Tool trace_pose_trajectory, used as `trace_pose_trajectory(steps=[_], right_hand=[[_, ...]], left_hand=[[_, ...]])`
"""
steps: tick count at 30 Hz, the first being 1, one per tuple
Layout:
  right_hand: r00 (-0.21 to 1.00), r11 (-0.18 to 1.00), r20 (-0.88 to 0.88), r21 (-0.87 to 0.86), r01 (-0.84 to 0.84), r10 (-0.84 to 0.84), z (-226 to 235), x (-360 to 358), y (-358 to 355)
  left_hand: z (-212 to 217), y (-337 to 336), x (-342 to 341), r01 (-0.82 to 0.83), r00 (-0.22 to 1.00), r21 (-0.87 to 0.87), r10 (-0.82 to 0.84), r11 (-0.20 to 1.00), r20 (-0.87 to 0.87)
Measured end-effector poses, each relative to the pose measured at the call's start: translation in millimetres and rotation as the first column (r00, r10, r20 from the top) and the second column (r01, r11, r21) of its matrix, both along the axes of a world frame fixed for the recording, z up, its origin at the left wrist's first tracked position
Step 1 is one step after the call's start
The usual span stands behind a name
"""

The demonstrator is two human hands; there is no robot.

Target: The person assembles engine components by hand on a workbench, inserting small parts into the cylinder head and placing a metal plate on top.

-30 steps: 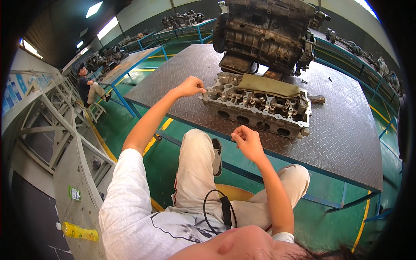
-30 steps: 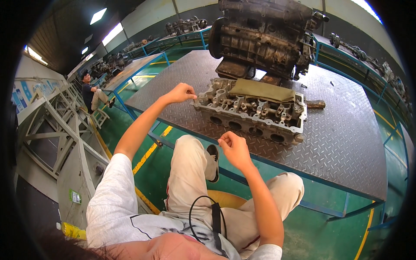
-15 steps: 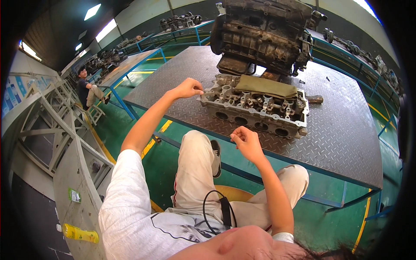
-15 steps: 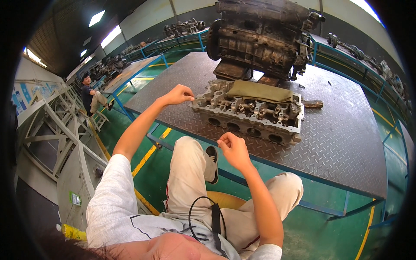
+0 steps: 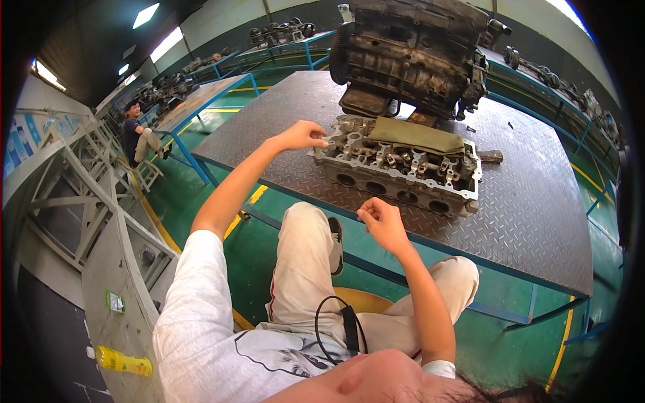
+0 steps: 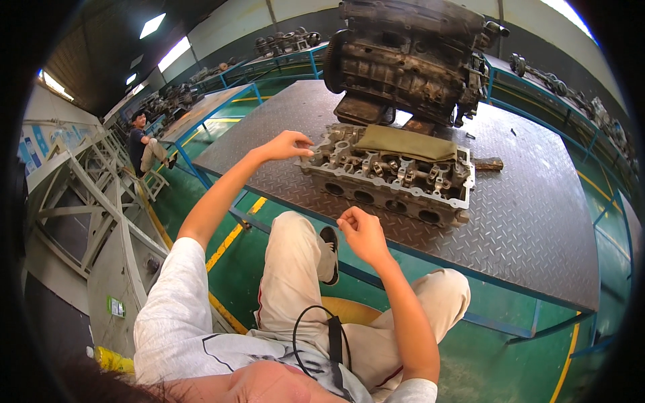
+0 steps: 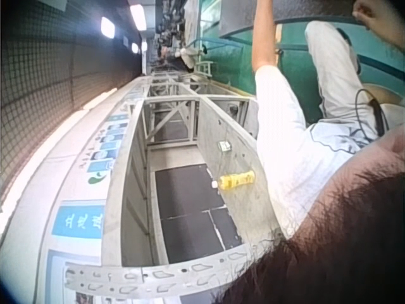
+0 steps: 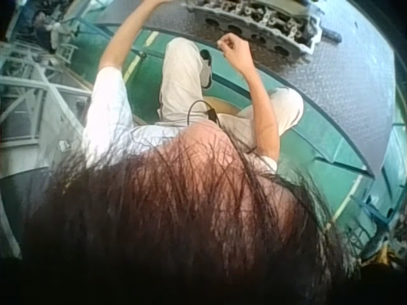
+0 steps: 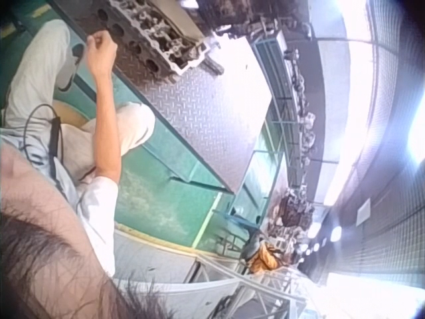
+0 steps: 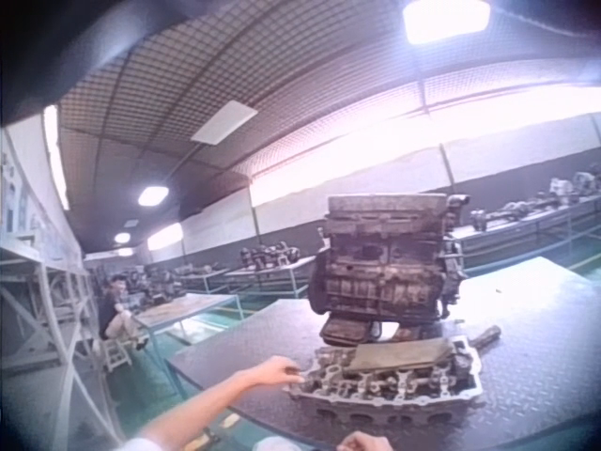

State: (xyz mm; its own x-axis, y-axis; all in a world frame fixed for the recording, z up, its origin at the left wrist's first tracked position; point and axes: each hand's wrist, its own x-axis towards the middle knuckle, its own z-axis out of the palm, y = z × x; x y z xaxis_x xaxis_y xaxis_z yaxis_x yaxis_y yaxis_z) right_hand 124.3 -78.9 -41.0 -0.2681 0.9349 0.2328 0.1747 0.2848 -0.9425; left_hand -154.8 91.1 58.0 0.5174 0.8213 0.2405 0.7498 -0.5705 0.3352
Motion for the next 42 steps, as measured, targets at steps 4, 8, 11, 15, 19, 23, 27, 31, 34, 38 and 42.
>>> trace_pose_trajectory(steps=[4, 8, 11, 15, 19, 23, 27, 31, 34, 38, 42], right_hand=[[1.0, 0.999, 0.019, -0.041, -0.013, 0.013, 1, -3, -1], [1.0, 1.0, -0.011, 0.011, -0.022, 0.022, -3, -7, 2], [1.0, 1.0, -0.003, -0.004, -0.024, 0.024, -2, -8, 2], [1.0, 0.999, 0.005, 0.02, -0.027, 0.027, 6, -9, 1], [0.999, 1.0, 0.037, 0.01, -0.03, 0.029, 4, -10, 3], [0.97, 0.955, 0.227, 0.296, 0.012, -0.082, 4, -14, -5], [0.947, 0.945, 0.291, 0.324, 0.037, -0.137, 2, -9, -12], [0.942, 0.962, 0.302, 0.264, 0.065, -0.146, 9, 8, -21], [0.904, 0.945, 0.406, 0.328, -0.006, -0.135, 6, 15, -17], [0.924, 0.919, 0.347, 0.395, 0.01, -0.159, -3, 24, -10], [0.891, 0.947, 0.405, 0.312, 0.078, -0.206, -6, 36, -23]], left_hand=[[-5, 7, 13, 0.058, 0.992, -0.042, -0.062, 0.997, -0.112], [-19, 17, 11, 0.053, 0.988, 0.027, -0.048, 0.998, -0.147], [-29, 24, 14, 0.121, 0.991, 0.288, -0.099, 0.95, -0.09], [-26, 38, 19, 0.071, 0.997, 0.163, -0.066, 0.984, -0.033], [-28, 35, 21, -0.066, 0.994, 0.025, 0.068, 0.998, -0.091], [-22, 14, 18, 0.027, 0.994, -0.165, -0.009, 0.986, 0.112], [-11, -12, 24, 0.191, 0.976, -0.072, -0.182, 0.979, 0.118], [10, -46, -103, -0.35, 0.931, 0.026, 0.345, 0.936, 0.121], [52, -98, -303, -0.776, 0.628, -0.004, 0.773, 0.631, 0.086], [152, -197, -461, -0.934, 0.261, 0.309, 0.936, 0.182, 0.236], [-16, -128, -340, -0.923, 0.385, 0.142, 0.872, 0.359, 0.301]])
